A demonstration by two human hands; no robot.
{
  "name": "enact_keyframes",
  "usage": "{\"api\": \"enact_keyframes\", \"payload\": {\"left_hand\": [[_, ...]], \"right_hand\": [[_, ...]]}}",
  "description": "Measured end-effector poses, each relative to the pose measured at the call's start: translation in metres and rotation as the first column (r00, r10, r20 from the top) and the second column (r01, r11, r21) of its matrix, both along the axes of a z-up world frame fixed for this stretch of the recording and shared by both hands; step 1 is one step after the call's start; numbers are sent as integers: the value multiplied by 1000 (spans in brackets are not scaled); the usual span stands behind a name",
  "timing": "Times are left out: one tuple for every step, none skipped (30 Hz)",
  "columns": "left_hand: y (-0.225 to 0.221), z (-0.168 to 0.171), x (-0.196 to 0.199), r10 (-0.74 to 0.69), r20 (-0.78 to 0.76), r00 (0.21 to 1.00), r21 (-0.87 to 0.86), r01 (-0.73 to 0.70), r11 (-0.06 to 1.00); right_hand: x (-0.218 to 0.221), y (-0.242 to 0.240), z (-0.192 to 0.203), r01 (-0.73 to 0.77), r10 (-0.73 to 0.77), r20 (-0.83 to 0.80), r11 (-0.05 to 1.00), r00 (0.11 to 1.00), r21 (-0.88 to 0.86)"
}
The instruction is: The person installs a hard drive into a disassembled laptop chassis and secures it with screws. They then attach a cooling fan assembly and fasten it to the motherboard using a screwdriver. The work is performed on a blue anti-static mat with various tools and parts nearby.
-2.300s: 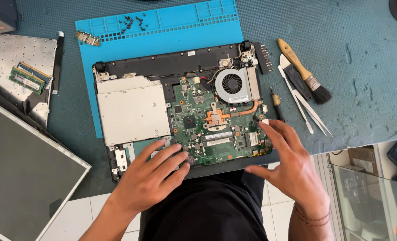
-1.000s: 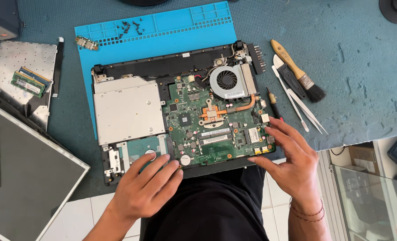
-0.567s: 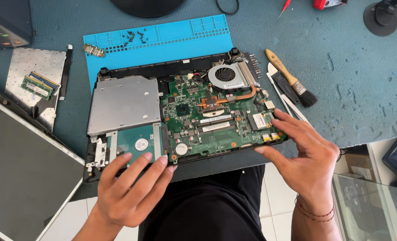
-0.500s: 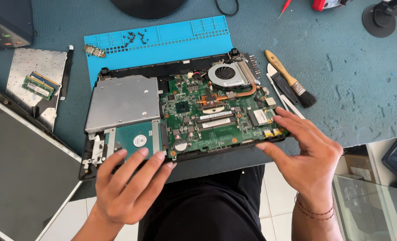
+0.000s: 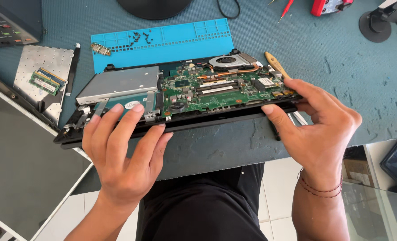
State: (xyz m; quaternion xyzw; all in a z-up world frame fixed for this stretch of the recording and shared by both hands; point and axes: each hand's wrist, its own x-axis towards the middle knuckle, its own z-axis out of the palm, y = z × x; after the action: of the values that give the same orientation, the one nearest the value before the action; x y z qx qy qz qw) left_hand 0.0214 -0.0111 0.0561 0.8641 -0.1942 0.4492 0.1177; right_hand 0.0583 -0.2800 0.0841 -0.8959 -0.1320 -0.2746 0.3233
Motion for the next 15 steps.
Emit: {"api": "enact_keyframes", "payload": {"left_hand": [[-1, 1, 1, 2, 2, 1000, -1, -2, 1000], [-1, 2, 1, 9, 2, 1000, -7, -9, 1000], [-1, 3, 3, 14, 3, 1000, -13, -14, 1000], [-1, 5, 4, 15, 7, 1000, -13, -15, 1000], [-1, 6, 4, 16, 0, 1000, -16, -16, 1000], [-1, 7, 5, 16, -7, 1000, -19, -16, 1000], [-1, 7, 5, 17, -6, 1000, -19, -17, 1000], [-1, 7, 5, 17, -12, 1000, -26, -17, 1000], [-1, 7, 5, 17, -18, 1000, -33, -18, 999], [-1, 8, 6, 18, -17, 1000, -32, -19, 999], [-1, 7, 5, 21, -19, 1000, -34, -21, 999], [-1, 7, 5, 23, -21, 1000, -37, -24, 999], [-1, 8, 6, 25, -19, 1000, -37, -26, 999], [-2, 8, 6, 22, -12, 1000, -41, -23, 999], [-2, 8, 6, 19, -9, 1000, -46, -19, 999]], "right_hand": [[0, 1, 1, -2, 2, 2, 1000, 1000, -1], [1, 1, 1, 10, -10, -11, 1000, 1000, 2], [2, 2, 2, 23, -23, -21, 1000, 1000, 6], [2, 3, 3, 22, -22, -17, 1000, 1000, 6], [2, 3, 3, 22, -22, -18, 1000, 1000, 15], [3, 3, 3, 23, -22, -19, 999, 1000, 23], [2, 4, 4, 22, -22, -18, 999, 1000, 23], [2, 5, 6, 27, -25, -45, 999, 999, 35], [1, 6, 8, 31, -28, -72, 998, 997, 47], [1, 7, 9, 31, -27, -71, 998, 997, 47], [0, 8, 10, 41, -35, -96, 997, 995, 59], [0, 9, 12, 52, -43, -122, 996, 992, 70], [0, 9, 12, 50, -41, -120, 996, 992, 70], [0, 9, 13, 49, -41, -119, 997, 992, 62], [-1, 9, 13, 49, -42, -122, 997, 992, 54]]}}
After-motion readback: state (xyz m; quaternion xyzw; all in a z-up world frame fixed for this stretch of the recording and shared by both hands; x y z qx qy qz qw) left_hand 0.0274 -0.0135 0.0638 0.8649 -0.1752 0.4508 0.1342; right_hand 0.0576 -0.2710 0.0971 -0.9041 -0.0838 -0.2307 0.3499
